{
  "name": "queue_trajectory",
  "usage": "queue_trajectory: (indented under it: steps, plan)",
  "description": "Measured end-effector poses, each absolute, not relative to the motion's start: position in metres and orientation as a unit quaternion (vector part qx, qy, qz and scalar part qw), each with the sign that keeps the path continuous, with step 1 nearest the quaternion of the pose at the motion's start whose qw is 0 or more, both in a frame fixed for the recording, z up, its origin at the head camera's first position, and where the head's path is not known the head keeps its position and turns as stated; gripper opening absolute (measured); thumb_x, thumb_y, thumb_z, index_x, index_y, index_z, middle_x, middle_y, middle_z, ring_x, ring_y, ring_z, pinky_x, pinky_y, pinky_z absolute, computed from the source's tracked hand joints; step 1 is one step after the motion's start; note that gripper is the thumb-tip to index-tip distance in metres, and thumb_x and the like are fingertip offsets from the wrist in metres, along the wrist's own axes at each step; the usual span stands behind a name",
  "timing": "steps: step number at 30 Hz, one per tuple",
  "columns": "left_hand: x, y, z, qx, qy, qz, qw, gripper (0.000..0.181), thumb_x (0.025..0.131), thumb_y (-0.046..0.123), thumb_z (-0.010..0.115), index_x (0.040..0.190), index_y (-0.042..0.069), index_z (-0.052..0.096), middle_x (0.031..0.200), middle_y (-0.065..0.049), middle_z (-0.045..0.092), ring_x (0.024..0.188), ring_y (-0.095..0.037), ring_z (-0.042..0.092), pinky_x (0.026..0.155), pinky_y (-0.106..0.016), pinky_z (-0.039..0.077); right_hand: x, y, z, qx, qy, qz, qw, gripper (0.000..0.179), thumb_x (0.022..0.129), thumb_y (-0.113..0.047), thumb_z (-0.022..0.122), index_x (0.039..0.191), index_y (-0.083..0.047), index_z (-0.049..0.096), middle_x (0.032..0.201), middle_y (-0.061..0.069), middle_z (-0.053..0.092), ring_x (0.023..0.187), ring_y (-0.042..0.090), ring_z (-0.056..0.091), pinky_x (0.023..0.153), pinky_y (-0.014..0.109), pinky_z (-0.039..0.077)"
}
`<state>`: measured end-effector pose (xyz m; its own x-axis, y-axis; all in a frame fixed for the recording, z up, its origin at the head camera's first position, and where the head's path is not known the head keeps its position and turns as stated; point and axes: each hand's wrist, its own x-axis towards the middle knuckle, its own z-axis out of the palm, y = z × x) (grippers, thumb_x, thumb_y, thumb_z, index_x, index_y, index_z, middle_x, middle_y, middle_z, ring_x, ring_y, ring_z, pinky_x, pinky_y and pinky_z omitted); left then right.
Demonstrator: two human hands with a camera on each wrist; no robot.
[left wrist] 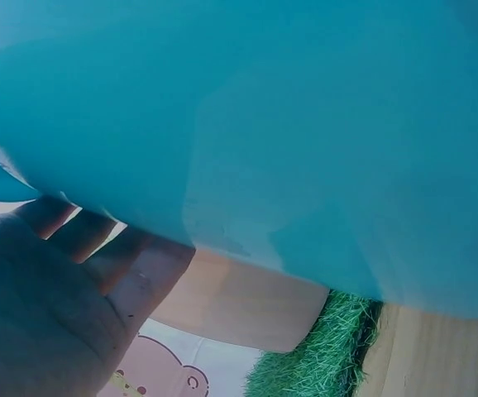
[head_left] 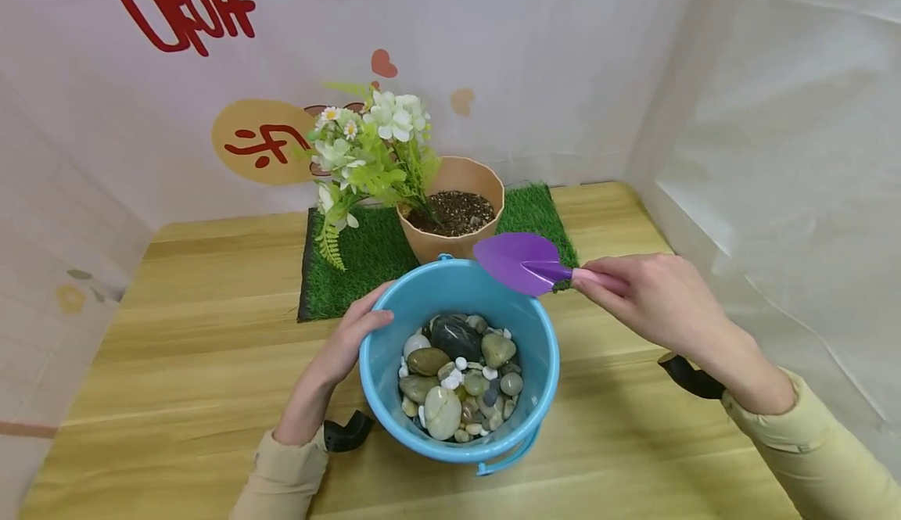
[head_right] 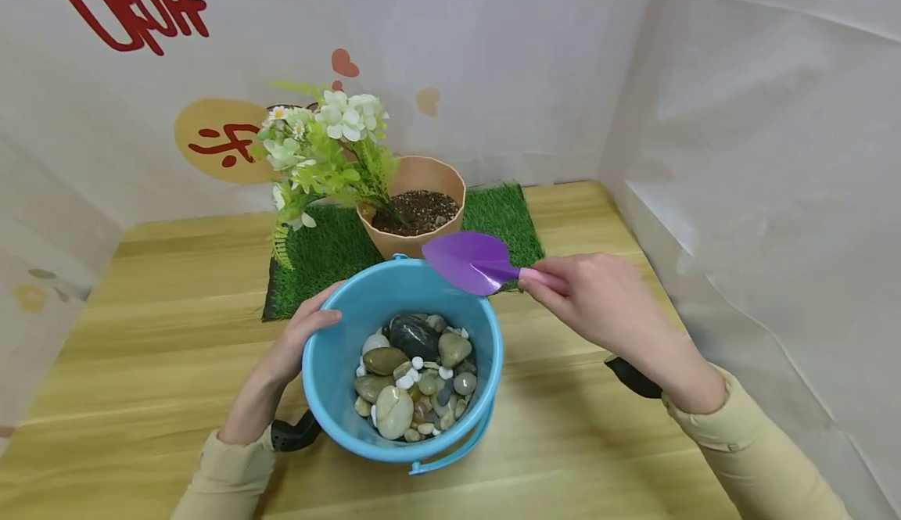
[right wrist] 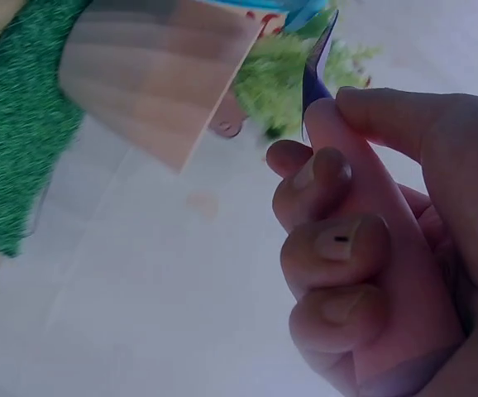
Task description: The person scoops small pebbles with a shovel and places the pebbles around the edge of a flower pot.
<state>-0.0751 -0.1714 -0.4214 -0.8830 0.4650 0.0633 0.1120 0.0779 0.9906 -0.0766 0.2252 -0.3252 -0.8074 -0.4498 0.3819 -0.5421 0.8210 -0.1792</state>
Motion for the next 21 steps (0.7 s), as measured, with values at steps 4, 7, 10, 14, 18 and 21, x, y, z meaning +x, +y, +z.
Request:
queue_trajectory:
  steps: [4, 7, 10, 14, 18, 21]
  plan:
    - [-0.072, -0.171, -0.424, 0.200, 0.718, 0.649, 0.152, 0.062, 0.102, 0.017, 0.039, 0.161, -0.002, 0.035, 0.151, -0.038, 0.051, 0.135, -0.058, 0.055, 0.099, -0.037, 0.061, -0.072, 0.213, -0.321, 0.315, -0.922, 0.136, 0.181, 0.006, 0.093, -0.029, 0.080, 0.088, -0.026, 0.080, 0.063, -0.021, 0.062, 0.055, -0.007, 0.045, 0.050, 0.017, 0.037]
    - [-0.070, -0.171, -0.425, 0.201, 0.714, 0.652, 0.156, 0.062, 0.102, 0.017, 0.039, 0.161, -0.003, 0.035, 0.151, -0.038, 0.050, 0.135, -0.058, 0.054, 0.100, -0.034, 0.060, -0.070, 0.204, -0.321, 0.359, -0.905, 0.122, 0.192, 0.015, 0.097, -0.034, 0.075, 0.084, -0.027, 0.077, 0.060, -0.020, 0.055, 0.054, -0.008, 0.041, 0.049, 0.016, 0.034]
    - [-0.071, -0.171, -0.426, 0.202, 0.715, 0.653, 0.147, 0.061, 0.102, 0.017, 0.039, 0.160, -0.003, 0.036, 0.152, -0.037, 0.050, 0.136, -0.058, 0.055, 0.101, -0.035, 0.060, -0.070, 0.195, -0.318, 0.394, -0.895, 0.100, 0.186, 0.015, 0.097, -0.037, 0.075, 0.086, -0.028, 0.078, 0.062, -0.018, 0.059, 0.054, -0.007, 0.046, 0.049, 0.015, 0.037]
    - [-0.074, -0.172, -0.424, 0.208, 0.717, 0.650, 0.143, 0.060, 0.103, 0.018, 0.039, 0.160, -0.001, 0.037, 0.152, -0.036, 0.051, 0.135, -0.057, 0.056, 0.102, -0.042, 0.061, -0.069, 0.184, -0.311, 0.425, -0.890, 0.058, 0.152, 0.006, 0.091, -0.033, 0.081, 0.093, -0.028, 0.081, 0.063, -0.015, 0.062, 0.052, -0.004, 0.052, 0.047, 0.016, 0.038]
    - [-0.076, -0.173, -0.421, 0.212, 0.716, 0.649, 0.147, 0.059, 0.105, 0.020, 0.039, 0.160, 0.000, 0.037, 0.151, -0.035, 0.053, 0.134, -0.052, 0.059, 0.102, -0.043, 0.061, -0.070, 0.175, -0.304, 0.443, -0.889, 0.012, 0.116, 0.013, 0.092, -0.035, 0.080, 0.085, -0.027, 0.073, 0.060, -0.013, 0.054, 0.050, -0.001, 0.046, 0.045, 0.018, 0.034]
    - [-0.076, -0.174, -0.420, 0.212, 0.717, 0.647, 0.150, 0.057, 0.107, 0.022, 0.039, 0.160, 0.000, 0.038, 0.148, -0.035, 0.055, 0.131, -0.044, 0.064, 0.099, -0.039, 0.062, -0.070, 0.170, -0.300, 0.458, -0.881, -0.017, 0.115, 0.023, 0.093, -0.037, 0.079, 0.079, -0.025, 0.066, 0.059, -0.011, 0.051, 0.049, 0.002, 0.043, 0.043, 0.020, 0.031]
